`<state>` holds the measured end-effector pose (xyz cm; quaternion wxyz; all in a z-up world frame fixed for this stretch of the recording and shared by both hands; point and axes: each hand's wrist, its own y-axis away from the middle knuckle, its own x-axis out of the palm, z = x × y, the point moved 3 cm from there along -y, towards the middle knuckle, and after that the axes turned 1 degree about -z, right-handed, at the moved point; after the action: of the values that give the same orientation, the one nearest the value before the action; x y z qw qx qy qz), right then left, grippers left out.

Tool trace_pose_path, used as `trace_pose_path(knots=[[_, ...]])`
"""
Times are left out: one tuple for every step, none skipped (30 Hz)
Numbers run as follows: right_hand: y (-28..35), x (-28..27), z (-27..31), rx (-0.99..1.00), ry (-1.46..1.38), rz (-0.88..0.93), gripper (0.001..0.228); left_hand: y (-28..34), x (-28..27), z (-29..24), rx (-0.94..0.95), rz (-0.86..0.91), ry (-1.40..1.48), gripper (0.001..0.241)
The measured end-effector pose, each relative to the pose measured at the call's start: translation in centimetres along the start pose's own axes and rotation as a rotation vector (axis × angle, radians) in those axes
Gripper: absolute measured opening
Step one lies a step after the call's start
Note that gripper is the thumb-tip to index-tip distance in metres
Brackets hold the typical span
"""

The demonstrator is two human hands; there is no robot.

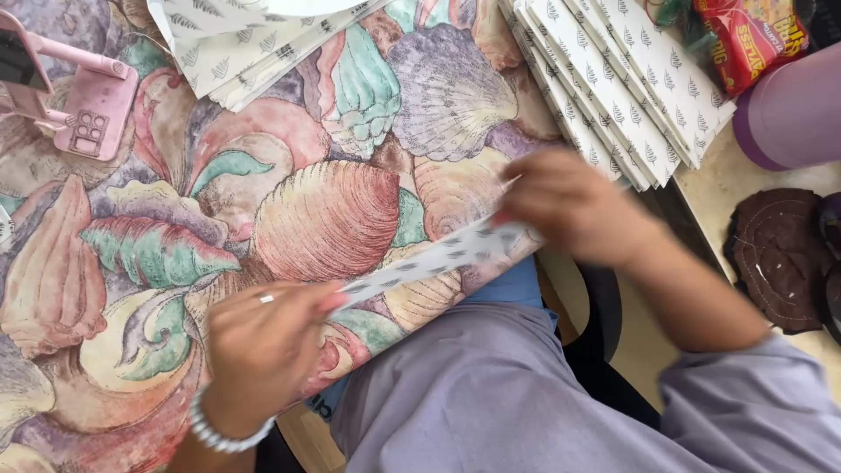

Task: Folding printed paper sheets into specific shapes and stacking them on a table.

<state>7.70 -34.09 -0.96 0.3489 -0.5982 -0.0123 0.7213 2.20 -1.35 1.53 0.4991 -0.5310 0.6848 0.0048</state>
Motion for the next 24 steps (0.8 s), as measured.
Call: trace_pose_path(knots=[[2.1, -1.7, -1.2, -0.007, 0.000, -0.001, 0.006, 0.6, -1.2, 0.3, 0.000, -0.004, -0.006, 0.013], [4.3, -3.4, -2.8, 0.155, 0.175, 0.022, 0.003, 1.3, -2.5, 1.0, -0.100, -0.016, -0.066, 0.012], [5.9, -4.9, -4.8, 0.304, 0.342, 0.038, 0.006, 2.0, -4.2, 1.5, -0.206, -0.032, -0.140, 0.012], [4.6, -5.1, -3.5, 0.285, 0.334, 0.029, 0.006, 1.1, -4.4, 1.3, -0.213, -0.040, -0.160, 0.012], [3.8, -5.7, -1.8, 0.244, 0.377, -0.105, 0.013, 0.4, -4.3, 0.6, -0.117, -0.023, -0.118, 0.013], [3.2, -6.3, 0.0, 0.203, 0.417, -0.241, 0.024, -0.3, -4.1, -0.1, -0.022, -0.005, -0.076, 0.014], [1.5, -4.5, 1.1, 0.206, 0.408, -0.238, 0.024, -1.1, -3.6, -0.8, -0.030, 0.001, -0.077, 0.014], [-0.2, -2.9, 2.5, 0.107, 0.361, -0.253, 0.043, -2.0, -3.1, -1.8, 0.063, 0.025, -0.023, 0.017], [-2.1, -1.4, 3.5, 0.000, 0.329, -0.279, 0.080, -3.3, -2.6, -2.5, 0.175, 0.040, 0.022, 0.020], [-3.9, -1.1, 4.4, -0.007, 0.337, -0.289, 0.080, -4.0, -2.6, -2.8, 0.186, 0.036, 0.013, 0.020], [-5.5, -0.5, 5.5, -0.037, 0.326, -0.229, 0.065, -4.5, -2.5, -3.4, 0.213, 0.076, 0.010, 0.018], [-7.2, 0.2, 6.6, -0.068, 0.316, -0.169, 0.051, -5.0, -2.3, -3.9, 0.240, 0.117, 0.007, 0.017], [-7.6, 0.0, 6.6, -0.067, 0.315, -0.169, 0.051, -5.0, -2.6, -3.9, 0.240, 0.117, 0.008, 0.017], [-8.0, -0.2, 6.6, -0.081, 0.155, -0.159, 0.029, -5.1, -2.9, -3.8, 0.242, 0.098, -0.013, 0.017], [-8.4, -0.4, 6.6, -0.095, -0.003, -0.147, 0.019, -5.1, -3.2, -3.7, 0.246, 0.076, -0.032, 0.018], [-7.8, -0.9, 6.3, -0.094, 0.001, -0.145, 0.019, -4.6, -3.1, -2.9, 0.247, 0.073, -0.029, 0.018], [-7.4, -1.2, 6.0, -0.065, 0.031, -0.087, 0.020, -4.0, -2.9, -2.1, 0.214, 0.097, -0.070, 0.018], [-7.0, -1.4, 5.6, -0.037, 0.061, -0.030, 0.023, -3.3, -2.9, -1.3, 0.180, 0.120, -0.110, 0.018], [-5.1, -2.5, 4.1, -0.039, 0.061, -0.028, 0.023, -2.1, -3.2, 0.7, 0.179, 0.119, -0.110, 0.018], [-3.1, -3.5, 2.1, 0.140, 0.068, 0.040, 0.004, -0.9, -3.7, 2.8, 0.139, 0.045, -0.139, 0.013], [-1.1, -4.4, 0.0, 0.319, 0.076, 0.110, 0.015, 0.3, -4.2, 5.0, 0.101, -0.028, -0.165, 0.022], [1.6, -6.1, -2.8, 0.318, 0.078, 0.111, 0.015, 0.6, -4.8, 6.6, 0.101, -0.031, -0.164, 0.022], [4.8, -7.9, -6.5, 0.694, -0.104, 0.040, 0.009, 1.1, -5.5, 8.4, -0.008, -0.069, -0.227, 0.025], [8.3, -9.5, -10.0, 1.067, -0.295, -0.030, 0.011, 1.6, -6.2, 10.1, -0.118, -0.109, -0.289, 0.032]])
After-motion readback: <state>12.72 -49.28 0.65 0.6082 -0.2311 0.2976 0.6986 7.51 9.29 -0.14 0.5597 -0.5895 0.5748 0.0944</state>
